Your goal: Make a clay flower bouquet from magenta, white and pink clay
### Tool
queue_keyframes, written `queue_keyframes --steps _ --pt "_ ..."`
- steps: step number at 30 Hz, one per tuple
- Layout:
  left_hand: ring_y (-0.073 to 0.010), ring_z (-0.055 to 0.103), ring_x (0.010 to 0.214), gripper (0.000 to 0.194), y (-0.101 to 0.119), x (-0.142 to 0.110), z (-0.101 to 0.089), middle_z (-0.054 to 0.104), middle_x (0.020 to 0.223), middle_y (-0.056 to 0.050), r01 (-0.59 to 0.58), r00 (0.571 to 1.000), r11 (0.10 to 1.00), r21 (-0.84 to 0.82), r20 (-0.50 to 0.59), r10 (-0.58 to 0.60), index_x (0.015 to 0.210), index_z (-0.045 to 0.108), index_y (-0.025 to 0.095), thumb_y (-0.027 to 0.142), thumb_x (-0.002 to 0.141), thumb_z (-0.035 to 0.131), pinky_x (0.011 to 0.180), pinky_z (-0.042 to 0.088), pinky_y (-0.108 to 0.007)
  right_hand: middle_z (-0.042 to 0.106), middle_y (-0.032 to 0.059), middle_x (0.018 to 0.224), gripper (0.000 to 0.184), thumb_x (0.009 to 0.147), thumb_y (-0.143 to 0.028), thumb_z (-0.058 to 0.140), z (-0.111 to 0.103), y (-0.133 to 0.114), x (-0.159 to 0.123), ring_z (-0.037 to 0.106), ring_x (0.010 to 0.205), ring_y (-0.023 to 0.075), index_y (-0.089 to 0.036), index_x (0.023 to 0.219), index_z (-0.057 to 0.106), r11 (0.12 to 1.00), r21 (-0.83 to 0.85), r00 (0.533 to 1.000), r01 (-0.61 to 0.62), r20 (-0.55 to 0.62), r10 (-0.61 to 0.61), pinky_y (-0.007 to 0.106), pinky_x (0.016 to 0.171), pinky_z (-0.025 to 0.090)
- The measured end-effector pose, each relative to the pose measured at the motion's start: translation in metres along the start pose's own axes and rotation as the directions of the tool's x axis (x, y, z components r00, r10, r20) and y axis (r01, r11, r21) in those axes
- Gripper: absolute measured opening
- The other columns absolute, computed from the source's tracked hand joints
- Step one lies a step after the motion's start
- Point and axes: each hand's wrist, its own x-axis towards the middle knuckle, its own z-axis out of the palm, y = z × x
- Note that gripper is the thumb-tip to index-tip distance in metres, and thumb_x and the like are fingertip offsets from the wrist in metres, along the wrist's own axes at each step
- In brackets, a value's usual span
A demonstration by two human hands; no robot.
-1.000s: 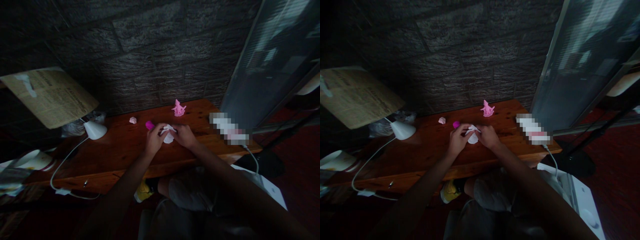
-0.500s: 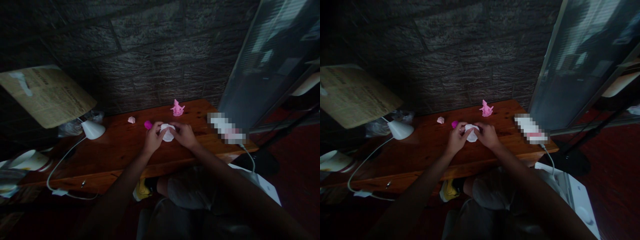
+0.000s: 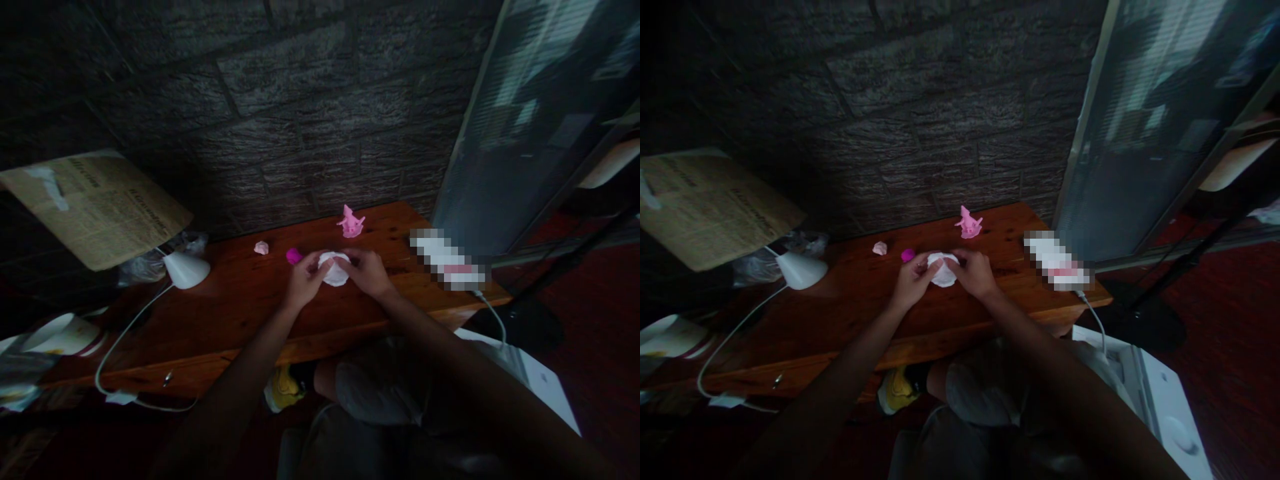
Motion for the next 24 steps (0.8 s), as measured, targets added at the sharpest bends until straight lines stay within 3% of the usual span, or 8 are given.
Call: queue_keyframes --steps 3,6,10,16,19,24 --pt "-0.0151 0.064 0.065 0.035 0.002 0.008 0.0 0.073 0.073 -0.004 0.053 0.998 0.999 -0.005 0.035 -0.053 0.083 0.072 0.014 0.049 0.079 0.074 0.06 0.051 -0.025 0.079 0.0046 0.091 0.03 0.077 -0.042 0.075 0.001 0.003 0.003 0.073 0.079 0.0206 -0.018 0.095 0.078 0.961 0.264 0.996 -0.08 0.068 0.064 0.031 0.074 0.057" --pt "-0.0127 0.059 0.058 0.035 0.004 0.018 0.002 0.07 0.067 -0.002 0.092 0.994 0.995 -0.025 0.056 -0.091 0.074 0.071 0.014 0.049 0.076 0.076 0.055 0.047 -0.024 0.079 0.0052 0.092 0.039 0.068 -0.044 0.083 -0.001 0.004 0.006 0.073 0.08 0.02 -0.017 0.095 0.077 0.909 0.389 0.987 -0.148 0.111 0.113 0.033 0.078 0.058" --pt "-0.0119 0.057 0.056 0.035 0.004 0.027 0.004 0.069 0.064 -0.001 0.113 0.99 0.992 -0.063 0.088 -0.107 0.073 0.071 0.014 0.048 0.07 0.08 0.053 0.045 -0.023 0.079 0.0051 0.088 0.039 0.062 -0.044 0.087 -0.006 0.004 0.008 0.071 0.076 0.0187 -0.017 0.088 0.076 0.9 0.39 0.981 -0.194 0.101 0.167 0.032 0.077 0.057" --pt "-0.012 0.057 0.057 0.034 -0.005 0.024 0.003 0.069 0.065 -0.001 0.13 0.991 0.989 -0.075 0.034 -0.128 0.073 0.071 0.014 0.047 0.068 0.081 0.055 0.045 -0.023 0.076 0.0015 0.077 0.031 0.059 -0.039 0.088 -0.006 0.005 0.008 0.068 0.07 0.0165 -0.017 0.077 0.075 0.907 0.359 0.972 -0.221 0.155 0.175 0.029 0.072 0.054" --pt "-0.012 0.06 0.061 0.037 -0.007 0.022 0.004 0.071 0.071 -0.002 0.166 0.986 0.978 -0.126 0.028 -0.164 0.079 0.073 0.014 0.046 0.065 0.085 0.059 0.047 -0.023 0.077 0.002 0.08 0.033 0.06 -0.039 0.088 -0.005 0.004 0.008 0.068 0.071 0.0166 -0.017 0.08 0.076 0.885 0.398 0.969 -0.242 0.134 0.205 0.03 0.073 0.054" --pt "-0.0152 0.067 0.077 0.052 -0.001 0.021 0.01 0.076 0.085 -0.005 0.301 0.949 0.926 -0.23 0.166 -0.267 0.096 0.075 0.013 0.053 0.064 0.086 0.076 0.055 -0.029 0.078 0.005 0.086 0.039 0.063 -0.042 0.086 -0.006 0.004 0.009 0.068 0.073 0.017 -0.015 0.089 0.076 0.858 0.458 0.971 -0.231 0.048 0.236 0.03 0.073 0.055"
